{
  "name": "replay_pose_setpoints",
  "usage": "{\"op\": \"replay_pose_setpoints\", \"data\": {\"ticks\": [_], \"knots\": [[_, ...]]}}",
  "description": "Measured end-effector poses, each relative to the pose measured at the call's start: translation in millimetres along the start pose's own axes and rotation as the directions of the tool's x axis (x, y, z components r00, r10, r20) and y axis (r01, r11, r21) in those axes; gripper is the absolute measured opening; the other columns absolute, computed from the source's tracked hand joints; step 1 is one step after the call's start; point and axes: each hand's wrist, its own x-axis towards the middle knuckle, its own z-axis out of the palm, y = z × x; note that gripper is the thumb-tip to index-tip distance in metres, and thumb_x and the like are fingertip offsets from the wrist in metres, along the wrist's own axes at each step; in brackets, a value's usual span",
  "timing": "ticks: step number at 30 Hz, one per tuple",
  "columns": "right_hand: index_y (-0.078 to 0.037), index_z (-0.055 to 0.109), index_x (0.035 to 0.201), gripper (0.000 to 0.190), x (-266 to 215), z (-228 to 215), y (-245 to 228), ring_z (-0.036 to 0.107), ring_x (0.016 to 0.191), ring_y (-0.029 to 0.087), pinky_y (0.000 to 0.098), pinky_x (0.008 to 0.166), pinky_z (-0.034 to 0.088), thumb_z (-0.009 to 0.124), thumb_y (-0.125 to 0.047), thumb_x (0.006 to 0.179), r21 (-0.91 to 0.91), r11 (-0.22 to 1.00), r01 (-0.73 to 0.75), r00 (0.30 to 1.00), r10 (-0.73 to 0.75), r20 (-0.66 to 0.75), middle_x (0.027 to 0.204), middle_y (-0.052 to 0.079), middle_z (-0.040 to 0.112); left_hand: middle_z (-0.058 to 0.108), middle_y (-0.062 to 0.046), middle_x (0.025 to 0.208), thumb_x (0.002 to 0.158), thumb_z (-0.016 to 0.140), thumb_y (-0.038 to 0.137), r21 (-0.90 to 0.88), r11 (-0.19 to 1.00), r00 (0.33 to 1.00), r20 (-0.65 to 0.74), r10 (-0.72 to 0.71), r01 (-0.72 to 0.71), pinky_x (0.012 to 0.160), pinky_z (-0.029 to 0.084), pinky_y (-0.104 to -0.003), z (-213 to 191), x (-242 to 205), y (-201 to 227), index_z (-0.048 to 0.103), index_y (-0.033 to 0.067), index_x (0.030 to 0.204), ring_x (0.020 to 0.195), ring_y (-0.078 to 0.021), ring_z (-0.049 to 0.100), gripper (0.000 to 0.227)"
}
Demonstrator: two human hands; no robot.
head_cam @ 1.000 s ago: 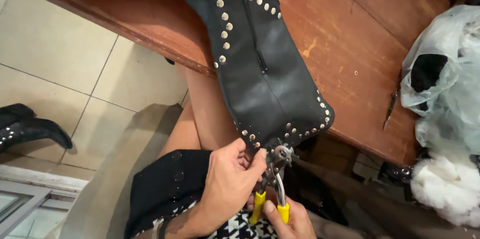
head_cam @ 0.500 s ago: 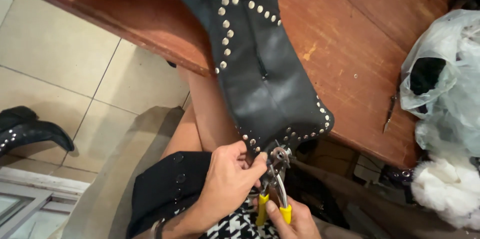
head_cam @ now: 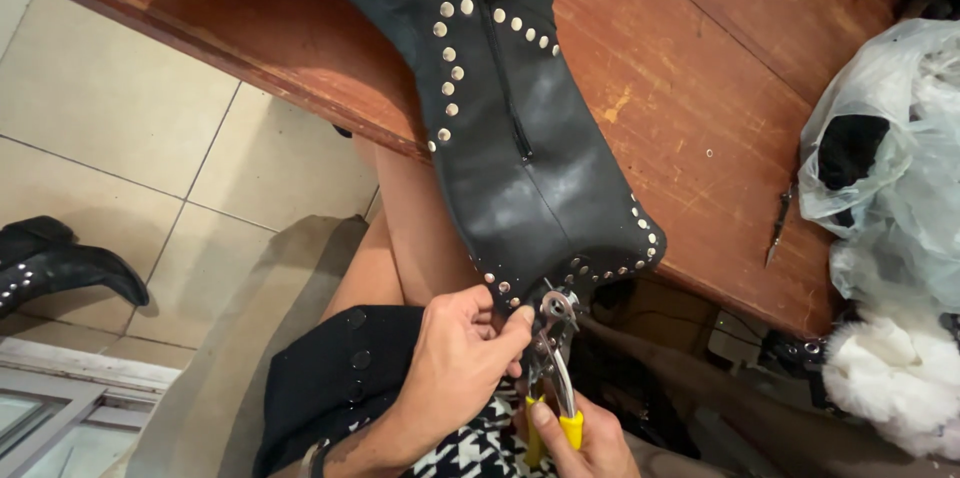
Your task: Marking positions with a white pen and punching holes in a leather boot using a rotary punch tool.
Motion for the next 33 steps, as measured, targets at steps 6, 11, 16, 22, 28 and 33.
{"op": "replay_pose_setpoints", "data": {"ticks": [6,11,16,22,28,33], "knots": [[-0.003,0.070,0.113,0.024,4,14,15,0.063,0.079,0.007,0.0252,0.074,0.053,0.068,-0.015,0.093,0.210,0.977,-0.029,1.000,0.031,-0.004,0.086,0.001,0.069,0.070,-0.002,0.073,0.094,0.069,0.010,-0.009,1.000,1.000,-0.001,-0.015,0.015,0.053,0.052,-0.021,2,1,-11,0.070,-0.0048,0.090,0.058,-0.0052,0.061,0.015],[-0.001,0.067,0.100,0.018,8,20,14,0.058,0.075,0.008,0.0261,0.069,0.050,0.078,-0.009,0.089,0.239,0.971,-0.008,0.997,0.025,-0.069,0.082,0.001,0.063,0.071,-0.002,0.075,0.094,0.068,0.013,0.005,1.000,1.000,-0.009,0.015,-0.015,0.058,0.057,-0.021,6,0,-13,0.070,-0.0035,0.093,0.063,-0.0049,0.064,0.017],[0.000,0.060,0.121,0.034,3,-4,4,0.065,0.089,0.014,0.0321,0.083,0.055,0.073,-0.009,0.091,0.409,0.912,-0.024,0.993,-0.024,0.112,0.096,0.006,0.067,0.074,-0.006,0.073,0.097,0.067,0.018,0.094,0.995,1.000,-0.015,0.018,-0.017,0.062,0.059,-0.023,-12,2,-23,0.072,-0.0013,0.093,0.065,-0.0091,0.070,0.020],[0.002,0.033,0.154,0.075,-14,-23,11,0.064,0.120,0.023,0.0399,0.108,0.049,0.072,-0.011,0.091,0.611,0.774,-0.169,0.934,-0.072,0.350,0.128,0.013,0.062,0.072,-0.006,0.073,0.083,0.082,0.011,0.720,0.533,0.705,-0.086,0.704,-0.445,0.059,0.054,-0.024,-27,-3,1,0.073,0.0029,0.096,0.061,-0.0110,0.068,0.018],[-0.019,0.014,0.162,0.088,-26,-13,70,0.057,0.134,0.028,0.0423,0.116,0.042,0.067,-0.029,0.093,0.777,0.569,-0.270,0.820,-0.286,0.495,0.145,0.016,0.055,0.072,-0.008,0.099,0.091,0.080,0.003,0.799,0.170,0.510,0.191,0.839,-0.578,0.073,0.057,-0.027,-31,-11,77,0.070,0.0059,0.111,0.081,-0.0166,0.072,0.023],[-0.017,0.027,0.155,0.074,-21,-30,125,0.060,0.132,0.029,0.0410,0.115,0.041,0.066,-0.027,0.092,0.746,0.666,-0.010,0.911,-0.302,0.282,0.139,0.020,0.062,0.074,-0.005,0.098,0.087,0.082,0.004,0.824,0.231,0.558,0.120,0.821,-0.517,0.069,0.057,-0.029,-38,-15,48,0.071,0.0076,0.109,0.075,-0.0169,0.072,0.025]]}}
